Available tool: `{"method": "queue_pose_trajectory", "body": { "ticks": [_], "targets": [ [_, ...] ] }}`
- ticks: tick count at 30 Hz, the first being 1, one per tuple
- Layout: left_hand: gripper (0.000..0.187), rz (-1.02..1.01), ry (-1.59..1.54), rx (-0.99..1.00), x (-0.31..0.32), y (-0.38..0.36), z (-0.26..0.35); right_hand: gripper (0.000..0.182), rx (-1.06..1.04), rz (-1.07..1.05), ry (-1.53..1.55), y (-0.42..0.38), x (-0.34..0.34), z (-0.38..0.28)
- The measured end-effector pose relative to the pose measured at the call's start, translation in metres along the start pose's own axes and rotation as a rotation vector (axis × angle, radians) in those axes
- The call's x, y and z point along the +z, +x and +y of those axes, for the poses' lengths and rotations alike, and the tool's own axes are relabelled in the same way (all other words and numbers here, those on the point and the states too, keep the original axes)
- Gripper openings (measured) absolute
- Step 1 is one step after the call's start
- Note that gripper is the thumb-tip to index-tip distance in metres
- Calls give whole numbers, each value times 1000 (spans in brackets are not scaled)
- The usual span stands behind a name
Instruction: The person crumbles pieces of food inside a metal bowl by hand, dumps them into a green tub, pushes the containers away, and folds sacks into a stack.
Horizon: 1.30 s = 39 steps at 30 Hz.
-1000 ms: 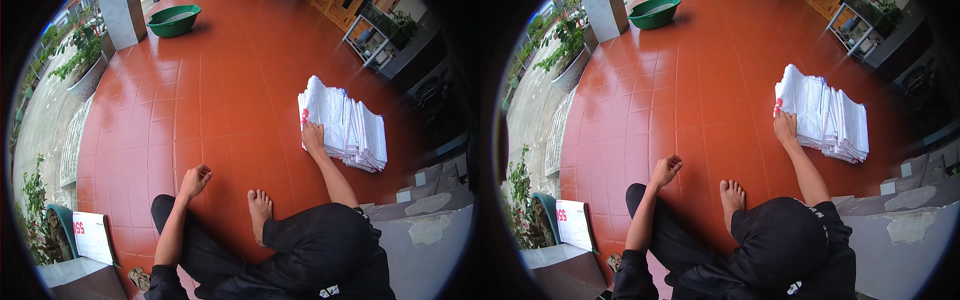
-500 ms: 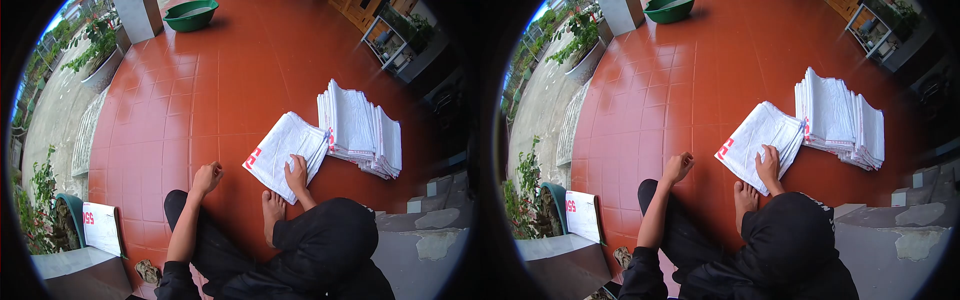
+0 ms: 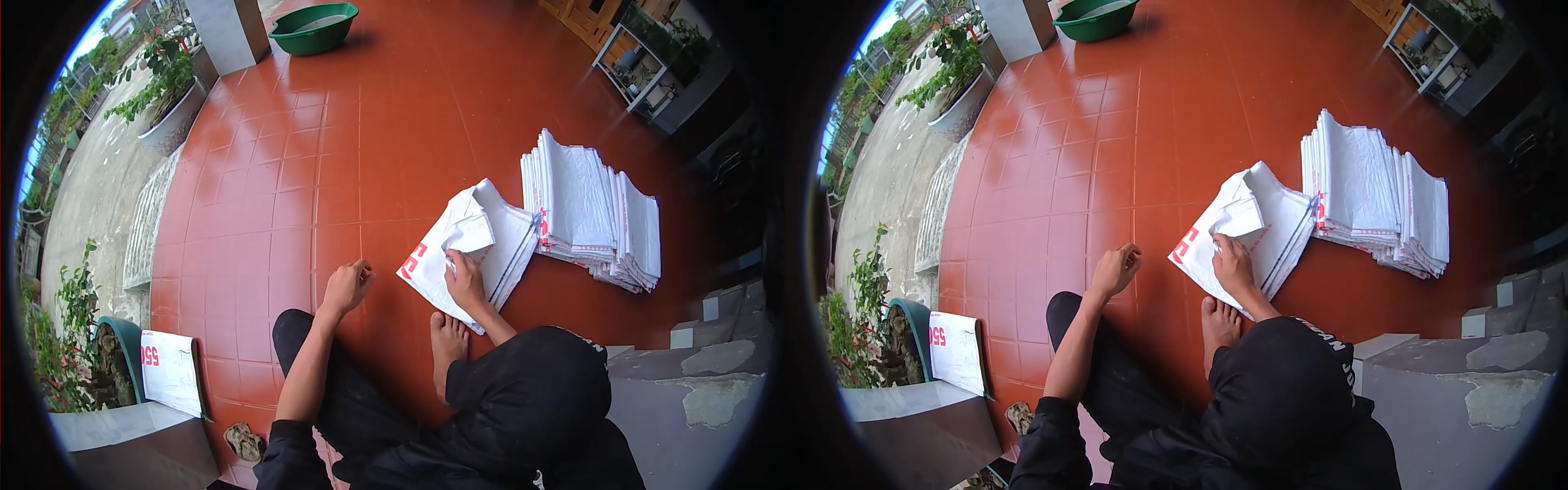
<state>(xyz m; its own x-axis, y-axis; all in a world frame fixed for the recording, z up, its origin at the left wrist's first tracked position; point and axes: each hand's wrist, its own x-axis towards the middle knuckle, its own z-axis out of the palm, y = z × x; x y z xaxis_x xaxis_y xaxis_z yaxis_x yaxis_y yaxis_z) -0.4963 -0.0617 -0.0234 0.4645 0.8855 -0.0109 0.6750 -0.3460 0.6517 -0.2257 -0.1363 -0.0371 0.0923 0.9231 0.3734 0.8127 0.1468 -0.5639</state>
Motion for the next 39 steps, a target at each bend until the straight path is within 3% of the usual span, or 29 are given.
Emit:
{"method": "queue_pose_trajectory", "body": {
  "ticks": [2, 3, 4, 5, 6, 7, 8, 9, 12, 13, 15, 16, 17, 18, 19, 21, 22, 24, 26, 28, 30, 31, 32, 34, 36, 37, 39],
  "targets": [
    [27, 13, -223, -89, -6, 3, 8, 32, -124, -95, 19, 0, -1, -32],
    [27, 18, -219, -90, -6, 3, 11, 32, -69, -276, 56, -2, -5, -47],
    [41, 121, -282, -62, -6, 2, 15, 32, -14, -457, 92, -5, -7, -58],
    [57, 224, -343, -33, -7, 2, 20, 33, -185, -418, 131, -9, -1, -64],
    [57, 228, -338, -36, -10, 1, 22, 35, -355, -376, 170, -16, 3, -68],
    [70, 327, -200, 116, -14, 0, 25, 37, -497, -353, 96, -24, 6, -71],
    [83, 421, -60, 266, -19, -2, 30, 36, -529, -466, 171, -29, 4, -76],
    [87, 380, -125, 327, -24, -4, 36, 34, -568, -562, 182, -27, -4, -85],
    [53, 179, 216, 459, -42, -13, 43, 29, -541, -711, 277, -18, -29, -98],
    [34, 141, 207, 457, -41, -16, 40, 28, -645, -676, 237, -8, -35, -96],
    [29, 31, 134, 371, -41, -19, 24, 25, -581, -812, 165, 10, -67, -88],
    [30, -33, 102, 276, -39, -20, 17, 22, -520, -728, 101, 19, -86, -87],
    [29, 155, 81, 429, -35, -19, 13, 23, -398, -635, 114, 25, -100, -81],
    [29, 162, 81, 427, -35, -19, 15, 25, -270, -517, 44, 28, -111, -79],
    [29, 187, 96, 457, -34, -19, 20, 35, -287, -354, -82, 33, -123, -78],
    [32, 243, 139, 533, -51, -22, 59, 52, -366, -172, -44, 47, -155, -116],
    [36, 153, 231, 507, -54, -23, 77, 52, -369, -174, -42, 53, -163, -131],
    [38, 220, 256, 578, -52, -19, 110, 69, -678, -176, -68, 61, -169, -157],
    [39, 269, 228, 634, -56, -15, 137, 75, -760, -381, -246, 71, -166, -177],
    [38, 248, 233, 620, -72, -9, 156, 67, -767, -319, -380, 81, -157, -169],
    [41, 176, 152, 569, -92, -7, 161, 50, -706, -447, -551, 94, -167, -163],
    [42, 108, 80, 483, -105, -11, 161, 33, -828, -386, -513, 105, -175, -162],
    [46, -51, 63, 359, -123, -13, 162, 33, -838, -391, -511, 110, -185, -165],
    [48, -14, -37, 295, -128, -13, 129, 18, -829, -283, -476, 119, -206, -173],
    [49, -75, -38, 248, -140, -23, 103, 21, -799, -145, -382, 131, -228, -184],
    [50, -146, -76, 131, -145, -32, 101, 22, -757, -83, -327, 137, -237, -183],
    [51, -106, -109, 217, -131, -49, 82, 18, -630, 26, -151, 144, -254, -191]
  ]
}}
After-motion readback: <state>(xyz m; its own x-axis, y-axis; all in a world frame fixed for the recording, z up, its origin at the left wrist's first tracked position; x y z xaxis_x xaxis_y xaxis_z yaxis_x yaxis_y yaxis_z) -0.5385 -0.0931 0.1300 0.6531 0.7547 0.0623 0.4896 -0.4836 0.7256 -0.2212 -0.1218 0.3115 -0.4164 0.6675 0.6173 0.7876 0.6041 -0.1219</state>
